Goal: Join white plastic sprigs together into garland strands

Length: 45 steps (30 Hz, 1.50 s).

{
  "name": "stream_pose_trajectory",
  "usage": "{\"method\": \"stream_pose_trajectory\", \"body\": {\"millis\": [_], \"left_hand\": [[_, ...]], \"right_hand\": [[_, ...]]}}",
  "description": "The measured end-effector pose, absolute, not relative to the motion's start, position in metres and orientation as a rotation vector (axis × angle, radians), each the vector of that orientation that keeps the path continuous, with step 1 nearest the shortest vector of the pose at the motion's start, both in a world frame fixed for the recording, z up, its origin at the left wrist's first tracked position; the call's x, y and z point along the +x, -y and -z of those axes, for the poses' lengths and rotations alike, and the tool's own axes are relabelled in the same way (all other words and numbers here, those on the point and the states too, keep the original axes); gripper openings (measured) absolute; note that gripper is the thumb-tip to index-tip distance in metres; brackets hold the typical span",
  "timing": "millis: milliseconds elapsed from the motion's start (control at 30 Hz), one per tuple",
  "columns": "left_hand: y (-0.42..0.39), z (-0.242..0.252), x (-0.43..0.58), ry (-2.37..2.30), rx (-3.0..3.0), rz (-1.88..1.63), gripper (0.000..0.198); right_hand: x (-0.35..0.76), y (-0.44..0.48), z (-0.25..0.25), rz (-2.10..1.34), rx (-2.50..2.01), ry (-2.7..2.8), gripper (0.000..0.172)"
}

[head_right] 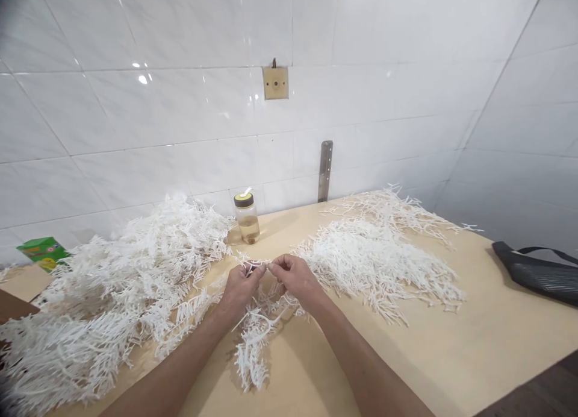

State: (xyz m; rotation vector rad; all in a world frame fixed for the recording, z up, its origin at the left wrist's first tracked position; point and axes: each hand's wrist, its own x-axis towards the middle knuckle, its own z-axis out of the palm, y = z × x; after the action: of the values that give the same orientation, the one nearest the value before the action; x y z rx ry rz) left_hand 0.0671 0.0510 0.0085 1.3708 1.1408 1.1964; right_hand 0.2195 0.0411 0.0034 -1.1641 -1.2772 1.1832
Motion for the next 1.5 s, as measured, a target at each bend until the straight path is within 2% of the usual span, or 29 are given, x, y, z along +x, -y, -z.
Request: {"method": "stream_pose_trajectory", "body": {"millis": [200,333,433,600,767,933,1033,1267,1500], "left_hand": [[-0.048,-0.012,0.067,-1.143,1.36,-1.125,0.035],[-0.044,-0.016,0.069,-1.086,1.299,-1.028,0.034],[-0.043,-0.016,0.072,-1.049,1.215,-0.969,0.035],[-0.044,-0.011,0.072,-1.044,1.227,-1.049,0.037],[-0.047,-0.007,0.069,-1.074,1.22,-1.133,0.039],[-0.05,-0.006,0.069,-1.083,1.213,-1.137,0.038],[-0.048,-0.008,0.069,-1.072,1.185,-1.126,0.04],[-0.041,-0.018,0.072,-0.995,1.112,-1.096,0.044],[-0.039,-0.019,0.073,-1.122,1.159,-1.162,0.039]], "right_hand": [[0.223,-0.043,-0.006,-1.08,-1.261,1.363,0.026],[0.222,-0.041,-0.008,-0.582,-1.418,1.598,0.018],[0.215,-0.039,-0.008,-0.159,-1.439,1.787,0.019],[0.225,-0.046,-0.007,0.086,-1.655,1.739,0.022],[0.266,-0.054,-0.012,0.119,-1.77,1.4,0.01],[0.253,-0.04,-0.024,-0.458,-1.506,1.556,0.023],[0.231,-0.032,-0.028,-0.608,-1.36,1.643,0.023],[0.222,-0.033,-0.024,-0.634,-1.363,1.631,0.019],[0.216,-0.035,-0.016,-0.351,-1.418,1.744,0.018]]}}
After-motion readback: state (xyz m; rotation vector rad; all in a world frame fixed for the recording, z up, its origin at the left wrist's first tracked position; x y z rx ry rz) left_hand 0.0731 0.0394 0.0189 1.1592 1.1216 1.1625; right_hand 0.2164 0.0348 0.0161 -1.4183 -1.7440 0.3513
